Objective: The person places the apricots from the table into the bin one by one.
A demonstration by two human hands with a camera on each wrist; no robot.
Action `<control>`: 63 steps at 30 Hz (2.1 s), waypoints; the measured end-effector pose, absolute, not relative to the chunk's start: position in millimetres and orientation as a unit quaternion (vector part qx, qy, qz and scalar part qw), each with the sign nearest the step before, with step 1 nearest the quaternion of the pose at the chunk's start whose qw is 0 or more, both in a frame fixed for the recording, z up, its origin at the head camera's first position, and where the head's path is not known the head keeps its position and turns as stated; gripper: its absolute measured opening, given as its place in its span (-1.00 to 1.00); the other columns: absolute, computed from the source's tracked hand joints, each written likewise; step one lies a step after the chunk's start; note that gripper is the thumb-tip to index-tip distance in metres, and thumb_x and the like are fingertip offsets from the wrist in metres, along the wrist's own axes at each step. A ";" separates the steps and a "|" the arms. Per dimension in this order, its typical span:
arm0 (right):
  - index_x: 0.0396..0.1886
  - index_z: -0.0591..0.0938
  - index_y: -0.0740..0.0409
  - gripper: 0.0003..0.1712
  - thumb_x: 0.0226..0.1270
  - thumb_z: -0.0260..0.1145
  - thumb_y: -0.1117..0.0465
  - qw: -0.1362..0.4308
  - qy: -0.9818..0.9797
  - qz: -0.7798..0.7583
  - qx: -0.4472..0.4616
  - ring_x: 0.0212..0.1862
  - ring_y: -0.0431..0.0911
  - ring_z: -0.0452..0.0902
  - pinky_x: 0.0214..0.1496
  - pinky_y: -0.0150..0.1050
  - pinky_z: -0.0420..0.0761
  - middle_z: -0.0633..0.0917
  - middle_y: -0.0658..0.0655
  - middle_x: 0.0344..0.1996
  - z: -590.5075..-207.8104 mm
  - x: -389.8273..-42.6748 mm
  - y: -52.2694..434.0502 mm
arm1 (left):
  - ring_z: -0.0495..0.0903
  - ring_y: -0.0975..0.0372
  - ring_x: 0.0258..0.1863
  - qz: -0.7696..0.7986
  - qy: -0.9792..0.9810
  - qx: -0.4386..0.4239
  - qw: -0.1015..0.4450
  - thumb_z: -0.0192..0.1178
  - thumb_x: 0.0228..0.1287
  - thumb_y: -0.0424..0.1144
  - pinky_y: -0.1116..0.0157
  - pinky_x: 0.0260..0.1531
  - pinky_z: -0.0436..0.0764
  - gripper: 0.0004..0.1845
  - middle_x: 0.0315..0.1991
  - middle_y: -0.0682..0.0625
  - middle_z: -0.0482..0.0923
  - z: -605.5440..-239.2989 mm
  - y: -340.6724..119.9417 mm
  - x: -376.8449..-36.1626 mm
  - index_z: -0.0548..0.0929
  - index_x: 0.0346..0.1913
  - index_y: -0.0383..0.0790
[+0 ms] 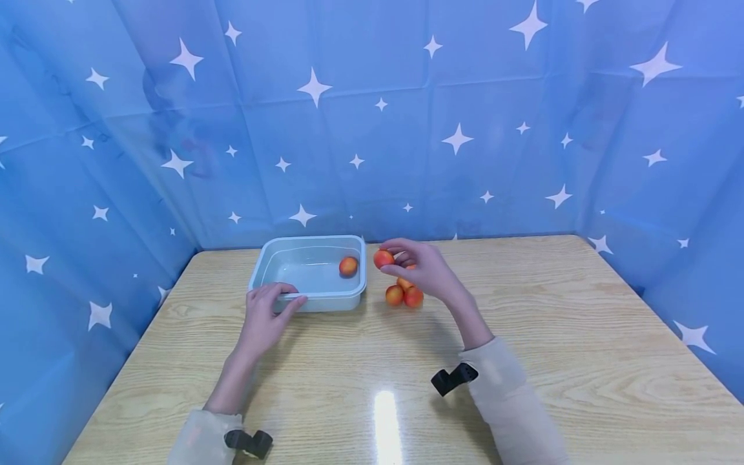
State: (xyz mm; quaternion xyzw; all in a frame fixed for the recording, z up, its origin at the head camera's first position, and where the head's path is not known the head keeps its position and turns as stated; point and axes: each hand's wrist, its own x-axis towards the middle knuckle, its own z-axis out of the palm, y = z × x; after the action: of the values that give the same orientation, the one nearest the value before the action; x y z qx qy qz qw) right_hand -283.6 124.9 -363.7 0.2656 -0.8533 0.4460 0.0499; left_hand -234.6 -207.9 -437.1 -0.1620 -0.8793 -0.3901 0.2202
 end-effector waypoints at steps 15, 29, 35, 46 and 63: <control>0.25 0.60 0.14 -0.50 0.35 0.44 0.17 0.066 -0.822 0.483 0.294 -0.01 0.01 0.69 0.04 -0.10 0.65 0.69 0.15 0.10 -358.6 -277.7 98.4 | 0.58 0.05 -0.03 -0.389 -0.881 -0.158 0.218 0.39 0.31 -0.14 -0.03 0.24 0.10 -0.80 -0.18 -0.02 0.68 -437.6 -207.9 -232.3 0.67 -0.15 -0.17; 0.23 0.65 0.16 -0.53 0.35 0.44 0.19 0.056 -0.823 0.471 0.313 -0.08 -0.03 0.68 0.01 -0.12 0.66 0.67 0.18 0.14 -372.7 -279.8 80.3 | 0.60 0.03 -0.06 -0.387 -0.879 -0.165 0.226 0.40 0.30 -0.15 -0.03 0.21 0.12 -0.78 -0.20 -0.03 0.69 -437.4 -208.3 -234.4 0.67 -0.14 -0.22; 0.29 0.60 0.15 -0.50 0.38 0.41 0.21 0.047 -0.818 0.479 0.316 -0.08 -0.03 0.68 0.03 -0.06 0.65 0.66 0.19 0.13 -376.1 -278.2 76.3 | 0.60 0.05 -0.07 -0.385 -0.879 -0.163 0.227 0.40 0.30 -0.15 -0.02 0.19 0.12 -0.78 -0.21 -0.02 0.68 -438.0 -208.3 -234.7 0.67 -0.15 -0.21; 0.27 0.63 0.06 -0.55 0.41 0.39 0.22 0.060 -0.821 0.465 0.326 -0.11 -0.08 0.68 -0.01 -0.21 0.65 0.68 0.12 0.04 -375.8 -275.6 78.3 | 0.59 0.03 -0.04 -0.383 -0.881 -0.160 0.226 0.40 0.30 -0.15 -0.02 0.22 0.12 -0.76 -0.16 -0.06 0.69 -437.6 -207.8 -234.4 0.67 -0.13 -0.23; 0.24 0.61 0.19 -0.58 0.44 0.35 0.23 0.065 -0.824 0.456 0.330 -0.08 -0.06 0.65 -0.01 -0.15 0.65 0.69 0.14 0.00 -373.2 -272.0 86.5 | 0.59 0.05 -0.03 -0.382 -0.882 -0.162 0.225 0.39 0.31 -0.14 -0.02 0.22 0.11 -0.79 -0.18 -0.02 0.68 -439.1 -208.0 -234.1 0.66 -0.14 -0.17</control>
State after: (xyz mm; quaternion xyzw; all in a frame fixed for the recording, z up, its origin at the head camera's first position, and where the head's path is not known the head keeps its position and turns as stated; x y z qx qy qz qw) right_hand -272.0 86.5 -373.2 0.3301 -0.8237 0.4564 0.0654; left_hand -234.1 -208.0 -439.1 -0.1622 -0.8816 -0.3817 0.2255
